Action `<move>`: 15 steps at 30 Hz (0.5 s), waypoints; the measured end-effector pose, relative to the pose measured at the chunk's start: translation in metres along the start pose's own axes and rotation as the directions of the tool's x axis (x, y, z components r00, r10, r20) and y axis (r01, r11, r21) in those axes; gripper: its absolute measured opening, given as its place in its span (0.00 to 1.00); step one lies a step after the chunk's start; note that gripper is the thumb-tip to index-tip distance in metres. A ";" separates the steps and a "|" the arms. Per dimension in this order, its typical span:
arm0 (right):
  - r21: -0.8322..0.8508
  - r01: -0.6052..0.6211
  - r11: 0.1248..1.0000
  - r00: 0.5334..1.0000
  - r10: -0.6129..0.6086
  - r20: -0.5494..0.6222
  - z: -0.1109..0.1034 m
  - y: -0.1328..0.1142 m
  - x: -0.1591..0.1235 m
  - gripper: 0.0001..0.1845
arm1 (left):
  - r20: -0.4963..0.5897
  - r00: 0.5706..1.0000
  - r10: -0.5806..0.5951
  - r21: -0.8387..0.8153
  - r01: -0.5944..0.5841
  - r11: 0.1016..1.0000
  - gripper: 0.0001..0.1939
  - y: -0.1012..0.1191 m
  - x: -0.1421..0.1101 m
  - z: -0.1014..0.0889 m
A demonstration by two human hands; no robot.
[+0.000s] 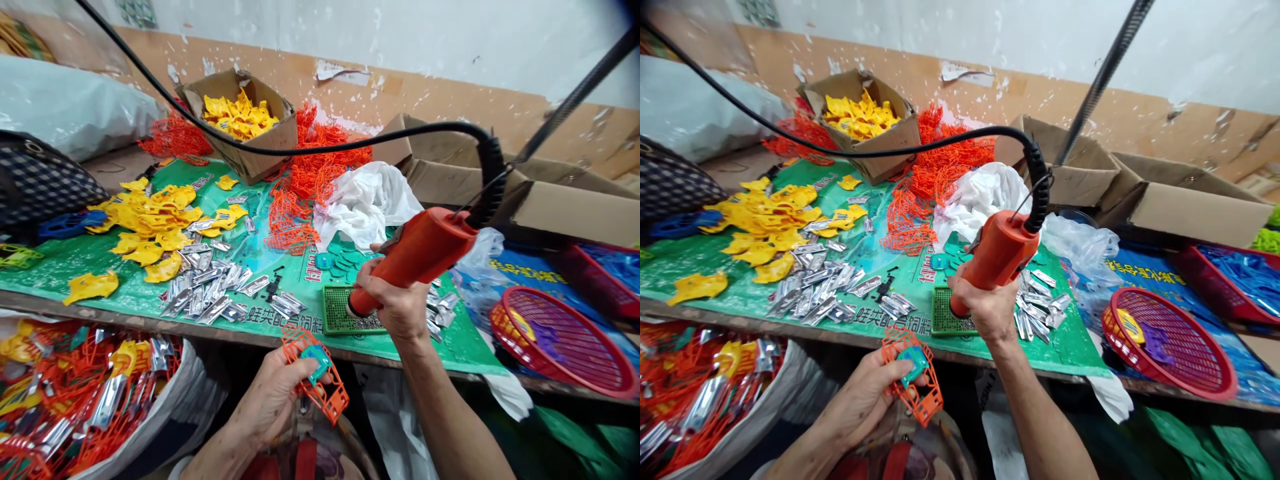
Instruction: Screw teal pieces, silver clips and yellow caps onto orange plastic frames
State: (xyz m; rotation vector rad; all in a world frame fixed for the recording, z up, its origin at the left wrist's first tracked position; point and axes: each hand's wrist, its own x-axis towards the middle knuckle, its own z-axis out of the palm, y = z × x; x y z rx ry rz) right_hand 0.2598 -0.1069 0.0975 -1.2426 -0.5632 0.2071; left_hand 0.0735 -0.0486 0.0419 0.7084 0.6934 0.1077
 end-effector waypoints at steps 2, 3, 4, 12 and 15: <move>0.000 -0.004 1.000 1.000 0.004 -0.013 -0.001 0.001 0.000 0.09 | 0.003 1.000 0.016 0.001 -0.016 1.000 0.09 0.000 0.000 0.001; -0.004 -0.009 1.000 1.000 0.009 -0.017 -0.002 0.001 0.000 0.09 | 0.002 1.000 0.025 0.004 -0.025 1.000 0.09 0.000 0.000 0.002; -0.014 -0.013 1.000 1.000 0.013 -0.019 -0.003 -0.001 0.001 0.08 | -0.003 0.999 0.032 0.006 -0.032 0.999 0.09 -0.001 0.000 0.003; 0.156 -0.021 0.987 1.000 0.022 -0.005 0.005 -0.042 -0.008 0.18 | -0.012 0.992 0.127 0.036 -0.127 0.991 0.09 -0.007 0.001 0.006; 0.247 -0.053 0.968 0.995 0.030 0.099 0.008 -0.058 -0.026 0.22 | -0.029 0.985 0.167 0.052 -0.166 0.985 0.08 -0.011 0.004 0.005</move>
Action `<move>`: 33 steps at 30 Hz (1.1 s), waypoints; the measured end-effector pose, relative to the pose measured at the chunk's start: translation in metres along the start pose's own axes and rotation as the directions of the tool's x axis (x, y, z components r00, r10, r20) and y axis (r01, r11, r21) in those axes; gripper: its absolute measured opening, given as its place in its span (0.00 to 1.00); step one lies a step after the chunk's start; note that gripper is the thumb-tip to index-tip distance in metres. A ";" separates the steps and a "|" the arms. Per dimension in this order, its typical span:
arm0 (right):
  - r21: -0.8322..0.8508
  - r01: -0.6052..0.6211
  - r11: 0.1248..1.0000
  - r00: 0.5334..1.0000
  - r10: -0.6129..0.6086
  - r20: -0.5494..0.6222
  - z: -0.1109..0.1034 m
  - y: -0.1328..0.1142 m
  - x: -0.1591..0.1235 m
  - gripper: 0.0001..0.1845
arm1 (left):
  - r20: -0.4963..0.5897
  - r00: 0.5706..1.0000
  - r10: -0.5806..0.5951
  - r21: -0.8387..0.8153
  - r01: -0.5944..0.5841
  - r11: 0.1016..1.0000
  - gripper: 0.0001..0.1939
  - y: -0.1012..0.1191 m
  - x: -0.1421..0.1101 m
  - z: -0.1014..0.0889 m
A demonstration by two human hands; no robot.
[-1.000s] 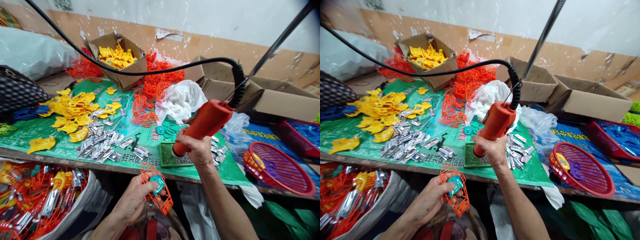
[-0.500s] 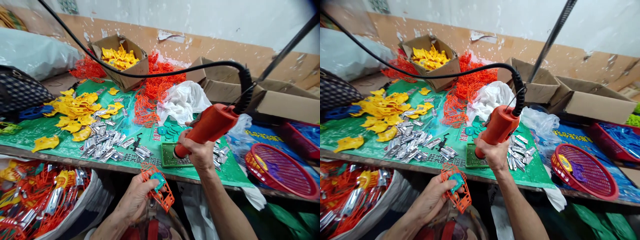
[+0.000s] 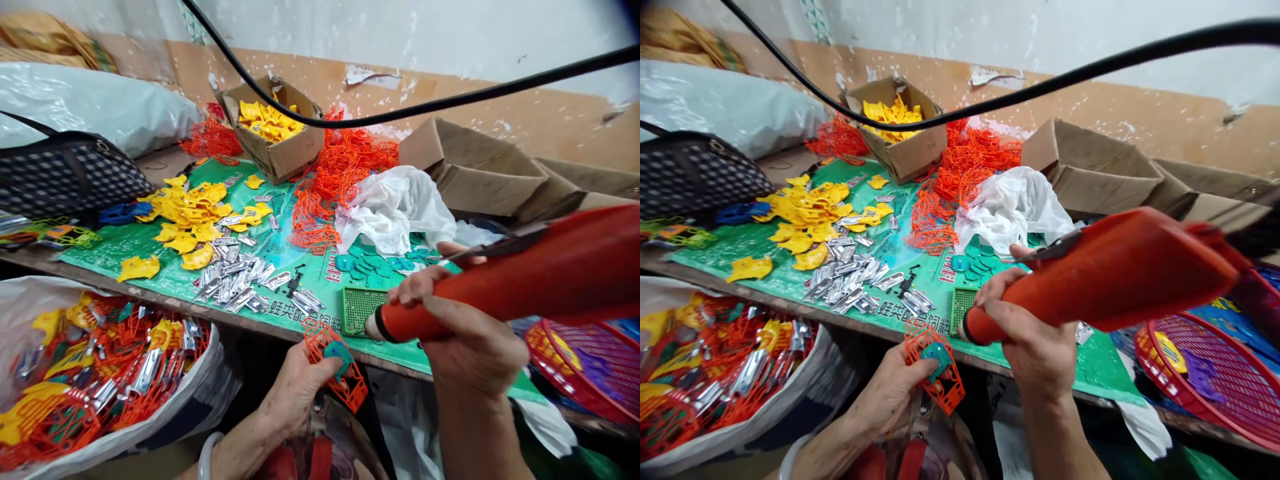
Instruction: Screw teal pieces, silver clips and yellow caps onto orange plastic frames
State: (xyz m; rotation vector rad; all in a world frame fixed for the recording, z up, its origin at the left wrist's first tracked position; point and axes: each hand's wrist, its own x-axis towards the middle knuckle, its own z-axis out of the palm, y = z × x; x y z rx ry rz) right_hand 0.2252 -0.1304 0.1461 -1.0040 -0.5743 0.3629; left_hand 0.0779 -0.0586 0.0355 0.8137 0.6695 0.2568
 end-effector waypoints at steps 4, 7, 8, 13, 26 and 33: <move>0.108 -0.041 0.993 0.996 0.032 0.087 0.006 -0.005 -0.022 0.24 | 0.005 1.000 0.029 0.029 -0.029 0.999 0.07 -0.002 0.000 -0.001; 0.132 -0.046 0.990 0.994 0.032 0.107 0.009 -0.002 -0.029 0.26 | 0.020 0.999 0.031 0.040 -0.032 0.999 0.08 0.001 -0.001 0.000; 0.128 -0.042 0.991 0.994 0.029 0.104 0.010 -0.001 -0.030 0.27 | 0.020 0.999 0.028 0.038 -0.028 0.999 0.08 0.002 -0.001 0.001; 0.105 -0.037 0.994 0.992 0.025 0.122 0.014 0.002 -0.031 0.25 | -0.003 1.000 0.015 0.026 -0.015 1.000 0.08 0.005 -0.003 0.002; 0.074 -0.079 0.994 0.978 0.063 0.201 0.010 0.009 -0.033 0.23 | 0.002 1.000 0.026 0.055 -0.026 0.998 0.09 0.001 -0.002 -0.002; 0.098 -0.095 0.991 0.972 0.072 0.222 0.013 0.010 -0.031 0.19 | 0.008 0.998 0.059 0.093 -0.060 0.994 0.09 -0.002 -0.001 -0.003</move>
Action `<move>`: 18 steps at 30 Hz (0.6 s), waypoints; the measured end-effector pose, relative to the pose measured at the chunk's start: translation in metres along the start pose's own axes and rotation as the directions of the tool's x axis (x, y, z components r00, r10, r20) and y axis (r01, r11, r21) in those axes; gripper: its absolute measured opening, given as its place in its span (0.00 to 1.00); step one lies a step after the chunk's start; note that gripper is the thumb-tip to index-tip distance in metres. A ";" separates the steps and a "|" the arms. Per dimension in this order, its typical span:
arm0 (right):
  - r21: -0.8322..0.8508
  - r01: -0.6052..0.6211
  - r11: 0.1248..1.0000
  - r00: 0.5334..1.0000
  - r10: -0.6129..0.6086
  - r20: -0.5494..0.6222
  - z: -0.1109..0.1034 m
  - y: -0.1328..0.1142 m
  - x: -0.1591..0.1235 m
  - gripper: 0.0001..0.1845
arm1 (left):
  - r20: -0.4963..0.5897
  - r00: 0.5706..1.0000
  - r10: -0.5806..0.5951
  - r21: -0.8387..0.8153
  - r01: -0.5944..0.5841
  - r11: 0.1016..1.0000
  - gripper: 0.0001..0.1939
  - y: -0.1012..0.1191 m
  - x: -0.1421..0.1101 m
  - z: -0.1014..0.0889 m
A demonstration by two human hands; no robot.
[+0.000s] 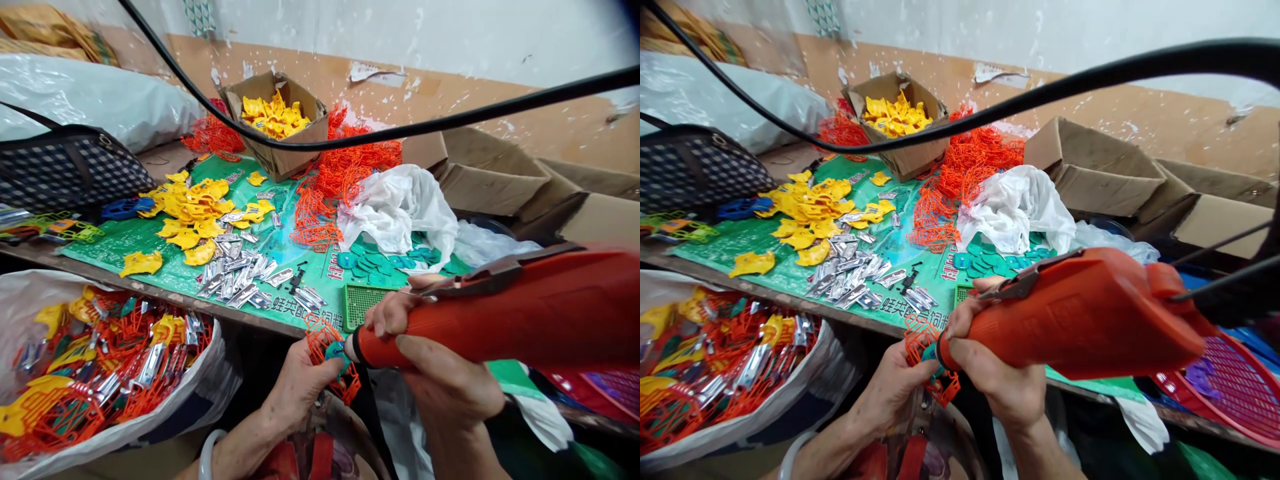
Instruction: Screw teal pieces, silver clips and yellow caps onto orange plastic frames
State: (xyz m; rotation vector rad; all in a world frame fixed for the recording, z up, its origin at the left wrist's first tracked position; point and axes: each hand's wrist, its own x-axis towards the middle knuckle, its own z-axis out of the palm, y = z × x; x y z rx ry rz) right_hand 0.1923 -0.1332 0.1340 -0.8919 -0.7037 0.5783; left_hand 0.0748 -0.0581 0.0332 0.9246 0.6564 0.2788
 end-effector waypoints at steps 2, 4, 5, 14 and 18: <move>0.004 0.001 1.000 1.000 -0.001 -0.015 0.001 0.001 0.000 0.18 | -0.006 1.000 0.005 0.019 -0.005 1.000 0.09 0.002 -0.001 0.001; 0.001 0.011 1.000 1.000 -0.011 -0.014 0.003 0.003 -0.001 0.18 | -0.004 1.000 0.015 0.030 -0.014 0.999 0.10 0.004 -0.001 0.003; -0.008 0.021 1.000 1.000 -0.021 -0.013 0.003 0.004 -0.002 0.18 | 0.000 1.000 0.022 0.032 -0.022 0.999 0.10 0.005 -0.002 0.004; -0.049 0.079 0.996 0.996 -0.081 -0.048 0.002 -0.007 -0.001 0.20 | 0.046 0.999 0.016 -0.018 -0.015 1.000 0.09 0.014 -0.007 0.002; -0.147 0.142 0.979 0.965 -0.170 -0.198 -0.005 -0.015 0.015 0.22 | 0.043 0.997 -0.061 -0.087 0.065 0.994 0.14 0.016 -0.008 -0.004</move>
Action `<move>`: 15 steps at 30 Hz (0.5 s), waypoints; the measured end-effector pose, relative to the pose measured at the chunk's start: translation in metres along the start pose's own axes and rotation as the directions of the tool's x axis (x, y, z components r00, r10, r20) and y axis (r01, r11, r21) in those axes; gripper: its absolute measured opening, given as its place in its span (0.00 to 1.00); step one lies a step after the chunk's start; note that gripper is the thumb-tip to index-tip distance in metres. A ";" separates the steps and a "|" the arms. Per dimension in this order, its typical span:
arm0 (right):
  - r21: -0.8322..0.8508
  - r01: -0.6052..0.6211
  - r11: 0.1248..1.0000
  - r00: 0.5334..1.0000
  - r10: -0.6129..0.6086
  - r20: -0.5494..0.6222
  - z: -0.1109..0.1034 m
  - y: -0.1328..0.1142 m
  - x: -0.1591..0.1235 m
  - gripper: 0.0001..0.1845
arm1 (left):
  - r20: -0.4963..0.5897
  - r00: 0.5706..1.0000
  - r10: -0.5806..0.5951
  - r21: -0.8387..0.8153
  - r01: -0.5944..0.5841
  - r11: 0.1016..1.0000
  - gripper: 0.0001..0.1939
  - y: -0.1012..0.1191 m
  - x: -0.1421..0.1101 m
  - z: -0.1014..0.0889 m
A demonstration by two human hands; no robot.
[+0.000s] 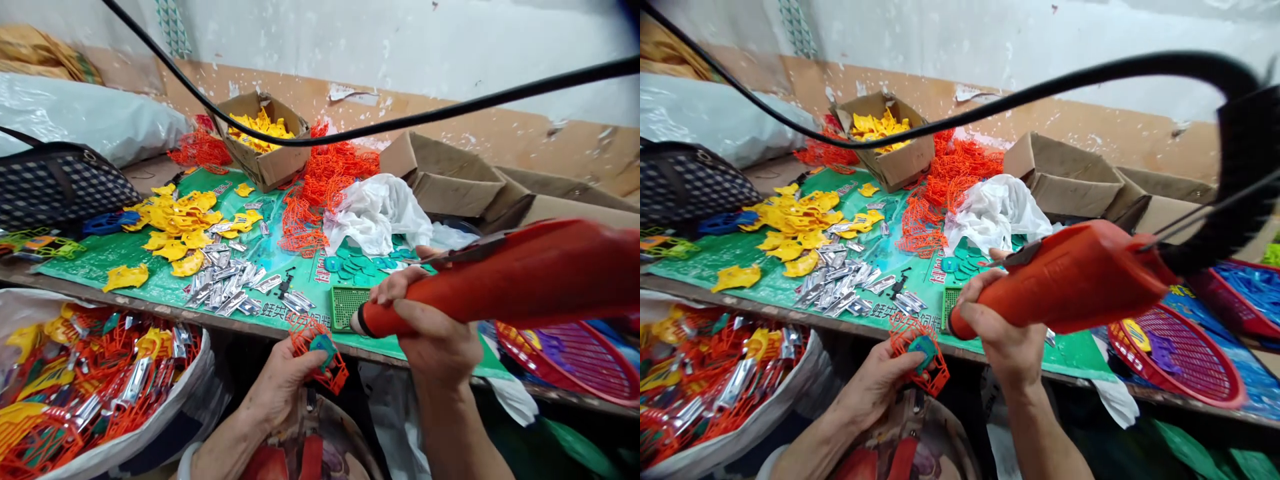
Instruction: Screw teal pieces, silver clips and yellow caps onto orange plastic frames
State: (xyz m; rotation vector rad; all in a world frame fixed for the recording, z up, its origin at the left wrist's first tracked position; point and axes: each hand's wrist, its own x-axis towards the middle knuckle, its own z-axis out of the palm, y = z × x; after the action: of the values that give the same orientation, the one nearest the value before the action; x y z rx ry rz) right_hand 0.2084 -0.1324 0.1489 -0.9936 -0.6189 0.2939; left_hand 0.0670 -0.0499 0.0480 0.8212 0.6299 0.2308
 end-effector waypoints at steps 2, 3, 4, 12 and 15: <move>-0.076 0.035 0.996 0.993 -0.043 -0.109 -0.007 0.006 0.012 0.21 | 0.019 0.998 -0.064 -0.030 0.064 0.997 0.14 0.000 -0.001 -0.001; -0.116 0.050 0.992 0.987 -0.067 -0.144 -0.012 0.011 0.017 0.19 | 0.030 0.997 -0.076 -0.037 0.077 0.996 0.14 -0.001 -0.001 -0.002; -0.157 0.065 0.985 0.983 -0.090 -0.161 -0.017 0.017 0.021 0.17 | 0.037 0.996 -0.081 -0.037 0.082 0.996 0.14 -0.002 -0.001 -0.002; -0.212 0.029 0.977 0.986 -0.063 -0.153 -0.039 0.045 0.025 0.09 | 0.025 0.996 -0.088 -0.021 0.089 0.996 0.17 -0.006 0.000 -0.004; -0.204 0.001 0.979 0.989 -0.031 -0.143 -0.040 0.046 0.023 0.08 | 0.010 0.997 -0.082 -0.027 0.083 0.996 0.17 -0.007 0.000 -0.005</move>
State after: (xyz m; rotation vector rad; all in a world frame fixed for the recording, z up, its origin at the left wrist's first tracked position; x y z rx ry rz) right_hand 0.2524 -0.1241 0.1019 -1.1955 -0.5301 0.1434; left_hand 0.0643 -0.0518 0.0402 0.7681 0.6493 0.1600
